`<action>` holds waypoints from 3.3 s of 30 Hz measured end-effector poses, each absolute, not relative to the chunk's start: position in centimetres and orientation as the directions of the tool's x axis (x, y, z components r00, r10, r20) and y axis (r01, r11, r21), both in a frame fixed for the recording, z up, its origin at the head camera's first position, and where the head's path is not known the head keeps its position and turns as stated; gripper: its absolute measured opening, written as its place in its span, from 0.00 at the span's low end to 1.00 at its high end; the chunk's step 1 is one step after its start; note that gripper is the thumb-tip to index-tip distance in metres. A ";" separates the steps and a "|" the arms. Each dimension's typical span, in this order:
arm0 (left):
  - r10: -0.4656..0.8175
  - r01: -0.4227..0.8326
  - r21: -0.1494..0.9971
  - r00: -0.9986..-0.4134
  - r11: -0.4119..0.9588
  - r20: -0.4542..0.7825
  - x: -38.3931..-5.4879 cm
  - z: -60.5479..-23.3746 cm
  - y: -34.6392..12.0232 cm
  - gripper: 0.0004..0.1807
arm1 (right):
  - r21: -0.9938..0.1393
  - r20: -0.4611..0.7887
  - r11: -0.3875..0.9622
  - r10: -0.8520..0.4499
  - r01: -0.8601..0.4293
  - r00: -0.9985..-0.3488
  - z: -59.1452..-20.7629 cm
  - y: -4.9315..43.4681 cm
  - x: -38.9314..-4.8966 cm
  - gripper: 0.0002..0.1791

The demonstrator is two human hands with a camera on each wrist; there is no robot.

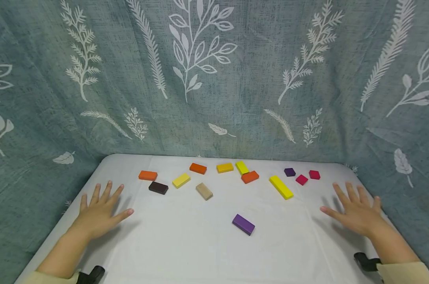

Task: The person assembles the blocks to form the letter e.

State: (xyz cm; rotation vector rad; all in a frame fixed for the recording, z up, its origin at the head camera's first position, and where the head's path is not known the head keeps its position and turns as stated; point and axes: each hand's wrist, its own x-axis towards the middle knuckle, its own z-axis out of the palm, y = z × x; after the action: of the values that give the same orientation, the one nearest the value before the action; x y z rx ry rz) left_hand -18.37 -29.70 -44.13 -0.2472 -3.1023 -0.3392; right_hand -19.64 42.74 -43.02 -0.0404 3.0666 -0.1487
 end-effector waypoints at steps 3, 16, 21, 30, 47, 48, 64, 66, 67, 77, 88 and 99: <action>0.168 0.170 0.219 -0.985 0.961 0.030 -18.5 -44.1 -29.1 0.52 | -0.108 -0.057 0.993 -0.049 -0.042 -0.997 -43.0 42.1 -19.9 0.60; 0.207 0.213 0.229 -0.977 0.950 0.049 -19.0 -43.7 -25.4 0.51 | -0.130 -0.030 0.985 -0.120 -0.115 -0.992 -42.7 38.6 -20.6 0.58; 0.221 0.228 0.229 -0.974 0.946 0.057 -19.5 -43.5 -24.3 0.51 | -0.135 -0.016 0.982 -0.137 -0.134 -0.990 -42.6 37.5 -21.0 0.58; 0.247 0.258 0.254 -0.966 0.932 0.076 -20.6 -43.7 -22.1 0.51 | -0.171 -0.012 0.974 -0.155 -0.150 -0.988 -42.2 35.9 -21.7 0.58; 0.319 0.324 0.234 -0.946 0.917 0.062 -23.4 -44.2 -17.0 0.50 | -0.194 -0.025 0.963 -0.197 -0.189 -0.980 -42.7 33.2 -23.1 0.56; 0.324 0.330 0.232 -0.944 0.915 0.063 -23.5 -44.3 -16.7 0.50 | -0.194 -0.026 0.962 -0.200 -0.192 -0.979 -42.8 33.1 -23.2 0.56; 0.417 0.406 0.316 -0.908 0.857 0.037 -26.2 -45.1 -12.5 0.46 | -0.222 -0.054 0.950 -0.235 -0.218 -0.970 -42.9 31.4 -26.2 0.52; 0.433 0.421 0.336 -0.901 0.843 0.043 -26.5 -45.0 -12.2 0.45 | -0.239 -0.066 0.949 -0.229 -0.207 -0.971 -42.9 31.4 -26.6 0.50; 0.439 0.426 0.347 -0.897 0.836 0.042 -26.7 -45.0 -12.0 0.45 | -0.246 -0.067 0.947 -0.230 -0.207 -0.971 -42.9 31.5 -26.8 0.49; 0.473 0.438 0.447 -0.880 0.780 0.038 -28.0 -45.1 -11.1 0.41 | -0.387 -0.128 0.906 -0.235 -0.170 -0.964 -42.8 31.4 -28.2 0.40; 0.496 0.439 0.556 -0.867 0.706 0.055 -29.0 -45.6 -10.3 0.35 | -0.438 -0.171 0.892 -0.205 -0.112 -0.964 -43.6 31.5 -29.4 0.36; 0.481 0.398 0.604 -0.876 0.690 0.028 -29.8 -46.7 -10.0 0.27 | -0.459 -0.191 0.886 -0.167 -0.062 -0.967 -44.1 31.4 -29.7 0.33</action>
State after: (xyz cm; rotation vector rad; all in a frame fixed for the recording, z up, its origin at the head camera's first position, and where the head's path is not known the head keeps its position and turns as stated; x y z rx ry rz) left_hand -29.75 -10.01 -46.65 -0.7869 -3.0083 -1.0249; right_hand -29.68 31.40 -44.10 -0.1739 2.8296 -0.6784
